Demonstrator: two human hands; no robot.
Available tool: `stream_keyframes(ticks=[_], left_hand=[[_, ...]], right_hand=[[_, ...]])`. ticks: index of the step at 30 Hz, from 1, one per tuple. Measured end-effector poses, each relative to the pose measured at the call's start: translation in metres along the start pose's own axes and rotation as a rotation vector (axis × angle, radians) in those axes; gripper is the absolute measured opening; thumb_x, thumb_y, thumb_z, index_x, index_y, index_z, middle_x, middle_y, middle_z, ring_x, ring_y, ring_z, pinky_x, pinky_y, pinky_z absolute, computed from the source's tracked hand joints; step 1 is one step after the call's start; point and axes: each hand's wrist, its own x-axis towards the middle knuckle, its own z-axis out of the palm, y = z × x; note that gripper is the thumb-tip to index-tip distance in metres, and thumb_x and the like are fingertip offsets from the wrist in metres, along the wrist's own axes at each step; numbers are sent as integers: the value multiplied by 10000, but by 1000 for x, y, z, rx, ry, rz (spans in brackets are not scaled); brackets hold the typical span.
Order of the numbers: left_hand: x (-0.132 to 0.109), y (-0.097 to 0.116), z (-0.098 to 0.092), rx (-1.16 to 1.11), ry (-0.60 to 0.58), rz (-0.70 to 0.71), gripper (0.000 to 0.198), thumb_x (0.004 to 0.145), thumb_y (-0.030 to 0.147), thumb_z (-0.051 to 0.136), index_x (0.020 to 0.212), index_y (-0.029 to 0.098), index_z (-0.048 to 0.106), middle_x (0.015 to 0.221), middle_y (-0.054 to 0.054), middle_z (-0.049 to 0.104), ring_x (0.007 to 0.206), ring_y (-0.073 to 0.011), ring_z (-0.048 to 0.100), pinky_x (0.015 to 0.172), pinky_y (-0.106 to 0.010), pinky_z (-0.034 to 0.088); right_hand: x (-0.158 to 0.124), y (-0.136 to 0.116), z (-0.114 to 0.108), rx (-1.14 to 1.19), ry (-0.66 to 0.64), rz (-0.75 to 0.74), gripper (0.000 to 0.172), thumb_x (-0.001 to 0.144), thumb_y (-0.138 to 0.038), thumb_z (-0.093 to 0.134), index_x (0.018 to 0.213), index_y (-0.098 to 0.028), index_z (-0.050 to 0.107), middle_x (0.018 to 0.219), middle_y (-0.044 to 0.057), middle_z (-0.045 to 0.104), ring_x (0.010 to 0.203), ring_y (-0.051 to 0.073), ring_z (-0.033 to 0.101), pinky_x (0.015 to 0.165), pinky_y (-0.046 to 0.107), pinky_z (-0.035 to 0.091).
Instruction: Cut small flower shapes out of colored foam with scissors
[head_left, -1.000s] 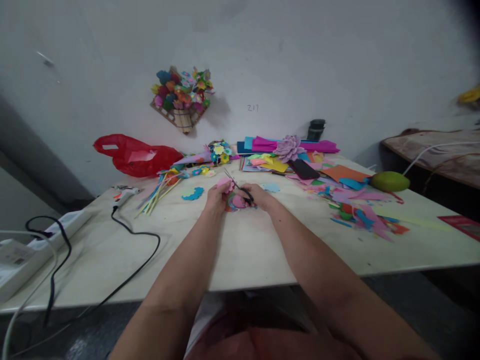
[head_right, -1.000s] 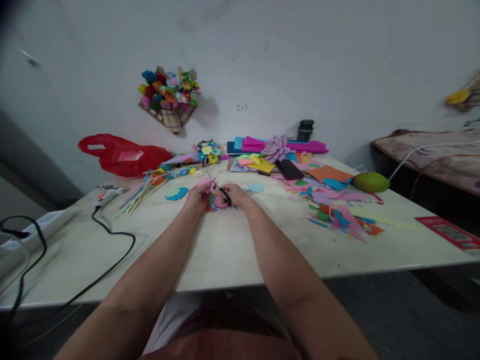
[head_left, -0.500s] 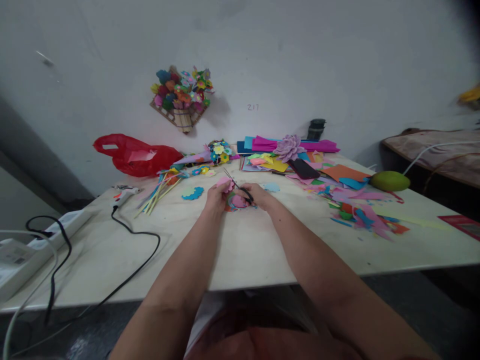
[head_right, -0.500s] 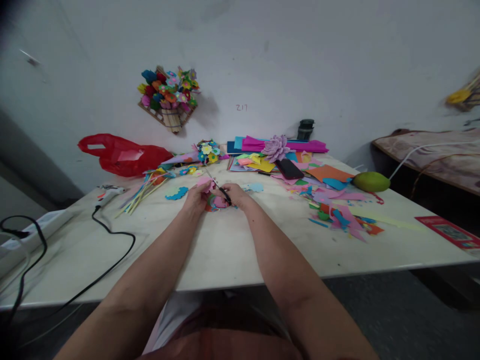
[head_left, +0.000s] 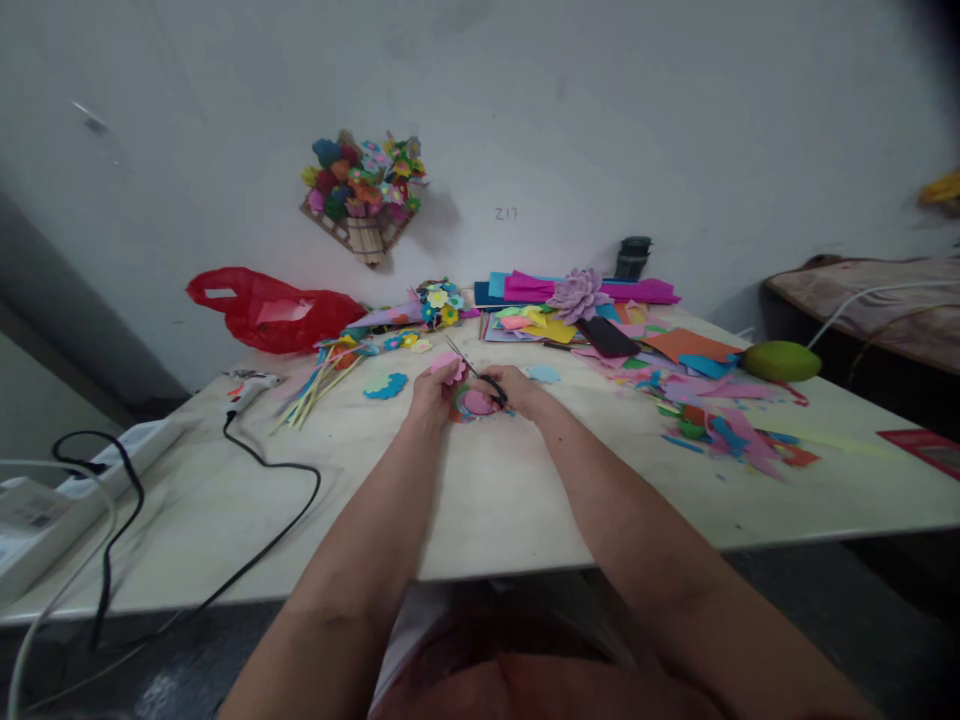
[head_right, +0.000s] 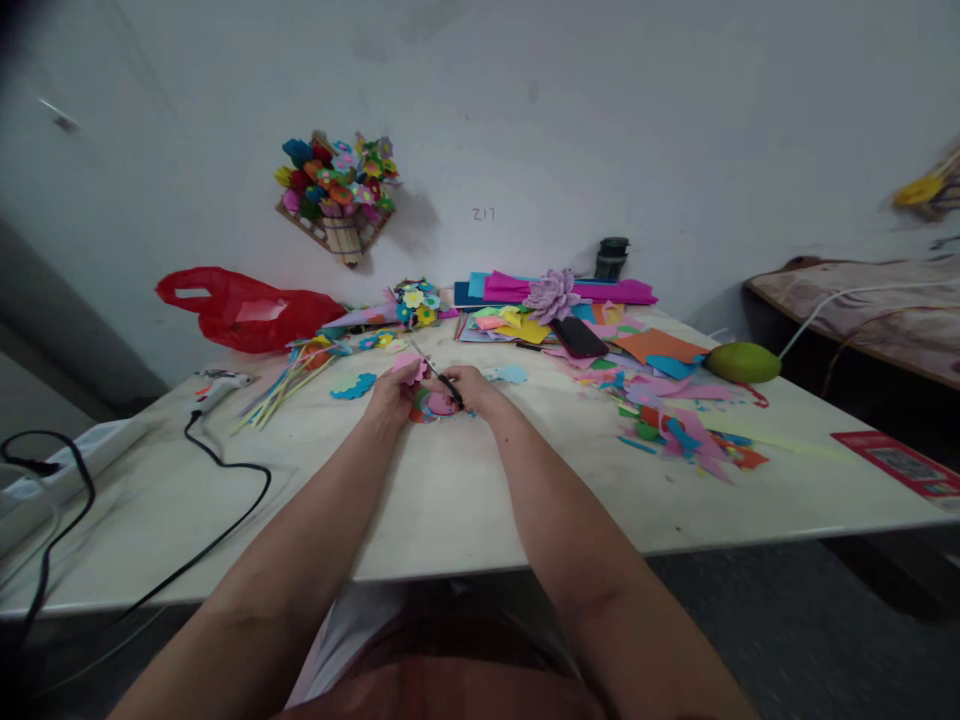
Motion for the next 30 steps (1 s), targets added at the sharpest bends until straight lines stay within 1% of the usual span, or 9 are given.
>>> stream_keyframes(ticks=[5, 10, 13, 19, 23, 30], left_hand=[[0, 1, 0, -4, 17, -11, 123, 591, 90, 695, 697, 94, 632, 653, -49, 637, 605, -124, 611, 603, -223, 514], [0, 1, 0, -6, 42, -15, 113, 604, 70, 688, 702, 83, 633, 682, -65, 649, 605, -127, 619, 609, -227, 519], [1, 1, -1, 1, 19, -25, 106, 619, 56, 676, 719, 71, 645, 698, -80, 656, 617, -131, 625, 633, -238, 525], [-1, 4, -2, 23, -32, -60, 68, 642, 40, 646, 702, 71, 652, 675, -78, 659, 622, -128, 627, 644, -234, 533], [0, 4, -3, 33, -58, -70, 75, 635, 37, 650, 703, 69, 656, 665, -79, 660, 613, -126, 627, 644, -224, 531], [2, 2, -7, 65, -101, -79, 91, 621, 51, 668, 705, 86, 659, 656, -73, 668, 596, -121, 622, 611, -213, 530]], right_hand=[[1, 2, 0, -7, -5, -9, 245, 671, -367, 629, 642, -153, 513, 436, -52, 484, 344, 61, 405, 341, 184, 268], [-3, -2, -2, -18, -24, 4, 270, 700, -396, 623, 672, -149, 516, 460, -41, 506, 351, 61, 421, 329, 178, 248], [-5, -2, -6, -43, -41, -7, 293, 719, -423, 615, 691, -147, 520, 494, -28, 530, 363, 62, 440, 311, 173, 221], [-5, -1, -14, -66, -86, -4, 297, 755, -438, 596, 734, -149, 532, 537, -19, 556, 377, 57, 457, 304, 162, 230], [-5, -1, -16, -95, -104, 0, 294, 760, -435, 597, 733, -150, 528, 530, -20, 552, 374, 58, 457, 295, 162, 225], [-5, 0, -19, -133, -136, -39, 278, 762, -416, 587, 708, -153, 516, 507, -30, 538, 360, 55, 438, 301, 166, 245]])
